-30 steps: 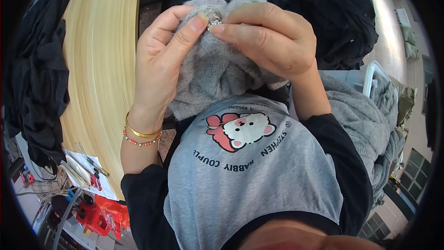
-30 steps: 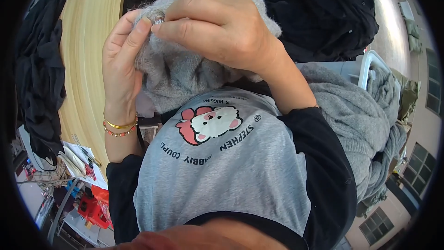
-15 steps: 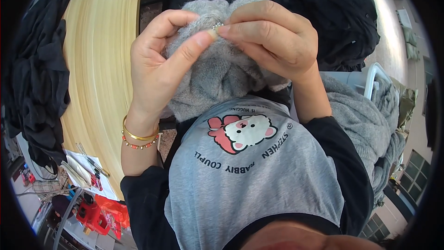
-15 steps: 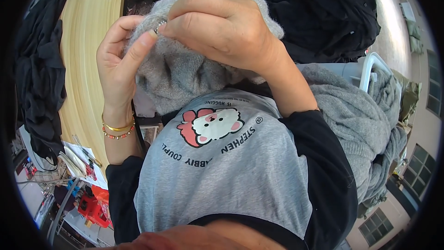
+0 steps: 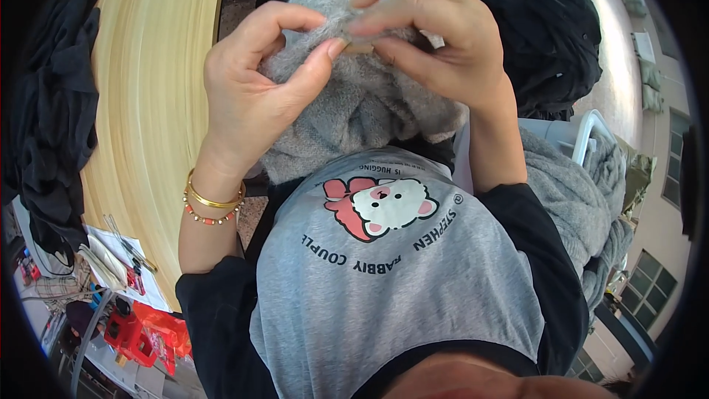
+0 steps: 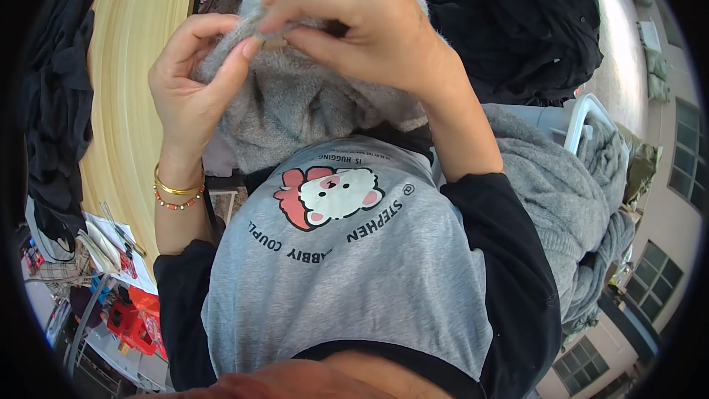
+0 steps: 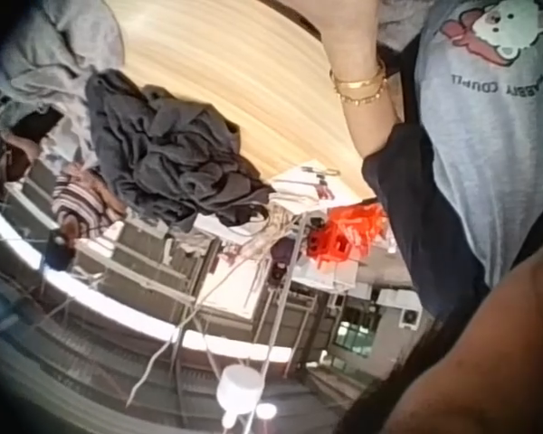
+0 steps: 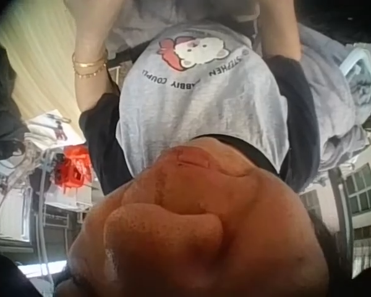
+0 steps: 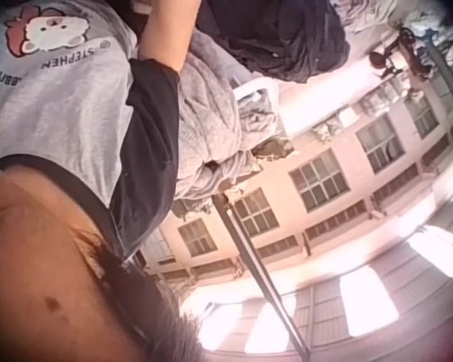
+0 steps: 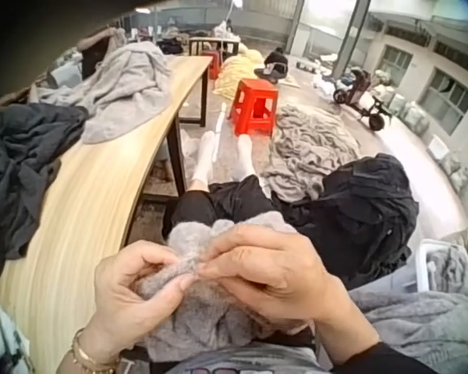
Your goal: Inspecting and checking the seams and quality of grey and black garments at a work table.
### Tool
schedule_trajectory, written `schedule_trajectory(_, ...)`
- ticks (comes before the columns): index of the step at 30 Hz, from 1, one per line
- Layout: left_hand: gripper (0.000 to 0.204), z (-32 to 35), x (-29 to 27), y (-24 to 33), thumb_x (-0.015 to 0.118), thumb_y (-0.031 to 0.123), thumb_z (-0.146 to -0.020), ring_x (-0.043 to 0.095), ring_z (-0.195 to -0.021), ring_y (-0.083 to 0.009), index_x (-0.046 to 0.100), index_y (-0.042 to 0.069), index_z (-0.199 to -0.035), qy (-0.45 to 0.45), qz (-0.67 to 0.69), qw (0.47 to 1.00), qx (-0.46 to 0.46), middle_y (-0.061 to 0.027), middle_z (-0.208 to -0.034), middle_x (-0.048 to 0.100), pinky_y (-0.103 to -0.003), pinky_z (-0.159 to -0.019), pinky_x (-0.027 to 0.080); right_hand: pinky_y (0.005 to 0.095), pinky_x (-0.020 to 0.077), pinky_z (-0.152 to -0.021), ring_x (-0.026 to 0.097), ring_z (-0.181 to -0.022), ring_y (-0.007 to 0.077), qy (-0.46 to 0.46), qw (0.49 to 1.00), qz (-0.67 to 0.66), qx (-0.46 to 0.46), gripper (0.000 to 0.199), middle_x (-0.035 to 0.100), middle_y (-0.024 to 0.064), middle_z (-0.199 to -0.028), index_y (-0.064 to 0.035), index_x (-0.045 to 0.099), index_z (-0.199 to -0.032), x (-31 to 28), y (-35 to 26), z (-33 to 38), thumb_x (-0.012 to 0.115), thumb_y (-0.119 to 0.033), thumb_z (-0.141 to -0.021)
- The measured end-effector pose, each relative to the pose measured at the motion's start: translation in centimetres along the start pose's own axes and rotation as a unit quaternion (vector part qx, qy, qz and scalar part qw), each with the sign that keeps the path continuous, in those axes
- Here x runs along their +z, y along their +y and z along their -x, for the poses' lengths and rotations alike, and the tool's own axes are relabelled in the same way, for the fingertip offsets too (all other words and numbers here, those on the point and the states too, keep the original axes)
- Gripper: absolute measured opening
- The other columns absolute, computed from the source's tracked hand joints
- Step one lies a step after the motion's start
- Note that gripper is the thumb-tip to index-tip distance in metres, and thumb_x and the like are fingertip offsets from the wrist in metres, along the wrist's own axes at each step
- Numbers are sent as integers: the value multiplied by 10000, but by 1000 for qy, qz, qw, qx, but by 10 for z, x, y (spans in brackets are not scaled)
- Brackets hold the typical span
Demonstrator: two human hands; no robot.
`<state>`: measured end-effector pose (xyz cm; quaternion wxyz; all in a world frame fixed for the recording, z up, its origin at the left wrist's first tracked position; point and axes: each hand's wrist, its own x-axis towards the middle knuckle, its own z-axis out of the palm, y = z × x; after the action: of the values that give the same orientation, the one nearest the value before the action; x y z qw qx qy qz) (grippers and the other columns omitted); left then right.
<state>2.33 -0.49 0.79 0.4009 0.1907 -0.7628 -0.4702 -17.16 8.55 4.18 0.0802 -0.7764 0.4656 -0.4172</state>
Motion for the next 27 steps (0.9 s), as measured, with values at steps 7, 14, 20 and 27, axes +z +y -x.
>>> schedule_trajectory(7, 134, -3, -6, -1, 731, 21, -776, 430, -615, 1, 664, 39, -891, -38, 34, 998, 23, 57, -762, 599, -168, -524, 328, 275, 511, -713, 637, -850, 181, -30, 979, -192, 57, 206, 665, 122, -915, 48, 672, -923, 6, 15, -8, 672, 93, -722)
schedule_trajectory(14, 160, -2, -16, 6, 662, -86, -788, 628, -869, -131, 644, -20, -933, -117, -2, 993, -13, -90, -925, 663, -233, -775, 491, 219, 502, -683, 643, -803, 97, -52, 898, -312, 307, 231, 682, 56, -885, 21, 658, -956, 0, 6, -3, 728, 42, -736)
schedule_trajectory(20, 168, -3, -18, 9, 660, -89, -773, 622, -845, -135, 649, -19, -925, -139, 33, 990, -10, -102, -920, 663, -241, -761, 489, 198, 515, -674, 641, -739, 89, -22, 849, -392, 353, 196, 676, 78, -879, 44, 647, -883, 1, 14, -2, 746, 65, -715)
schedule_trajectory(27, 183, -2, -15, 10, 638, -109, -759, 631, -851, -155, 643, -27, -922, -105, 24, 993, 46, -117, -930, 667, -245, -759, 495, 216, 505, -687, 634, -766, 104, -40, 921, -374, -101, 207, 672, 78, -857, 37, 651, -867, 18, 52, -2, 750, 72, -689)
